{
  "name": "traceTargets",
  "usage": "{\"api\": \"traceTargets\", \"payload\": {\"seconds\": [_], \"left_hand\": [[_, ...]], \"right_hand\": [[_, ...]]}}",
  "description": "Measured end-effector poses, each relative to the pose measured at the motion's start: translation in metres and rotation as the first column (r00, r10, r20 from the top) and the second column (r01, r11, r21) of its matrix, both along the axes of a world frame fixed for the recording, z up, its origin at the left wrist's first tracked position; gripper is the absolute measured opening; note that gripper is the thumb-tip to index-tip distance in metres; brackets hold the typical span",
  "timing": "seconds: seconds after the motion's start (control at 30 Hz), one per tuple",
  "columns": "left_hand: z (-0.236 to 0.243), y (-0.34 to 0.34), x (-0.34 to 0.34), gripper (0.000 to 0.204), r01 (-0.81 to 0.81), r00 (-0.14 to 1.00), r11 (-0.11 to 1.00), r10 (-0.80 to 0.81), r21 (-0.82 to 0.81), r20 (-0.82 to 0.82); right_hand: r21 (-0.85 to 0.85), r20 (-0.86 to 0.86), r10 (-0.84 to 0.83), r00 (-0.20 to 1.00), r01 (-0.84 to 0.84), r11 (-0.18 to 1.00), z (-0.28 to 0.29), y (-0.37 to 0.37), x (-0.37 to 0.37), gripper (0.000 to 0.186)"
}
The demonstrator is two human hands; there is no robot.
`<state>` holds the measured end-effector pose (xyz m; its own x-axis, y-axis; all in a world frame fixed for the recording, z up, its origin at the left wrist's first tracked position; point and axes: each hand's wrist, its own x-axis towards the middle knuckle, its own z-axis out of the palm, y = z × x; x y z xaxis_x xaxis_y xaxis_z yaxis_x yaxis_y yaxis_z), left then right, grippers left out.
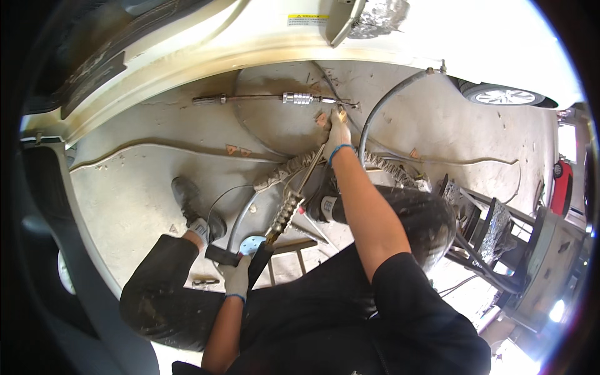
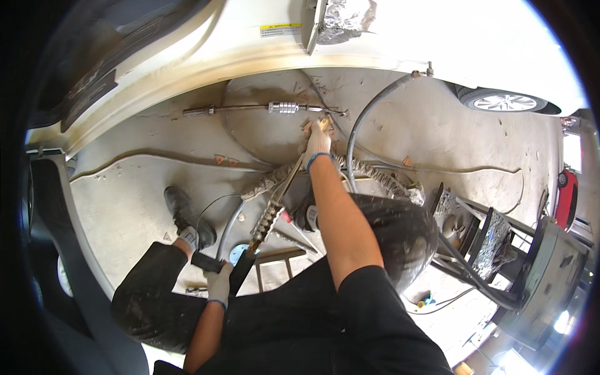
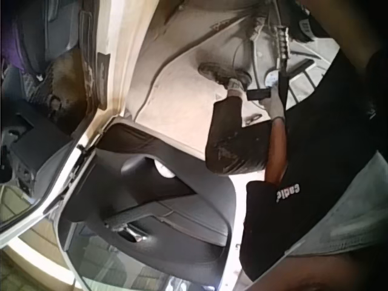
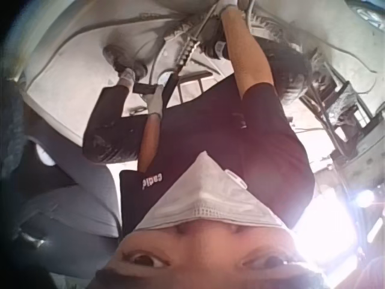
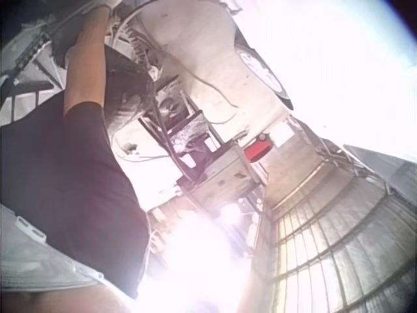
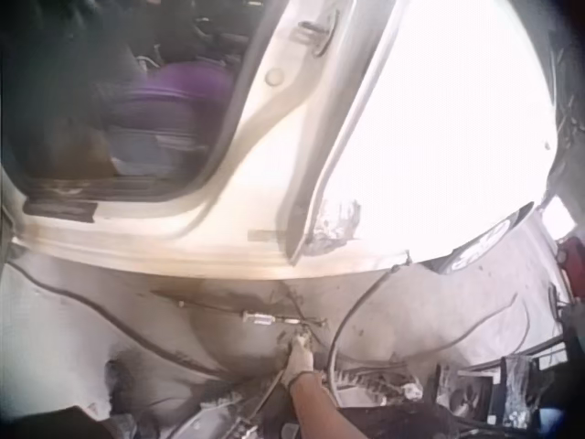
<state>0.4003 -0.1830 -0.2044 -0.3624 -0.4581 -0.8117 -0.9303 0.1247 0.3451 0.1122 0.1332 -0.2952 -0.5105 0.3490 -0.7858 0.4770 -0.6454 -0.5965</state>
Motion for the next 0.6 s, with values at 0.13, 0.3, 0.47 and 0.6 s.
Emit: {"api": "traceTargets", "payload": {"seconds": [0.13, 0.3, 0.47, 0.6], "left_hand": [[0.001, 0.006, -0.002, 0.073, -0.004, 1.000, 1.000, 0.004, -0.017, 0.014], [-0.001, 0.013, -0.007, 0.076, 0.053, 0.995, 0.995, -0.045, -0.086, 0.090], [0.009, 0.019, -0.020, 0.080, 0.086, 0.974, 0.989, -0.058, -0.121, 0.217], [0.007, 0.020, -0.021, 0.079, 0.085, 0.975, 0.988, -0.056, -0.128, 0.215]], "right_hand": [[-0.061, 0.160, -0.071, 0.985, 0.082, 0.995, -0.042, -0.001, 0.002, 0.036], [-0.050, 0.267, -0.053, 0.962, 0.069, 0.996, -0.075, 0.005, 0.000, 0.035], [-0.086, 0.239, -0.037, 0.970, 0.059, 0.995, -0.084, 0.001, 0.004, 0.033], [-0.146, 0.253, -0.045, 0.967, 0.084, 0.986, -0.089, 0.001, 0.002, 0.032]]}}
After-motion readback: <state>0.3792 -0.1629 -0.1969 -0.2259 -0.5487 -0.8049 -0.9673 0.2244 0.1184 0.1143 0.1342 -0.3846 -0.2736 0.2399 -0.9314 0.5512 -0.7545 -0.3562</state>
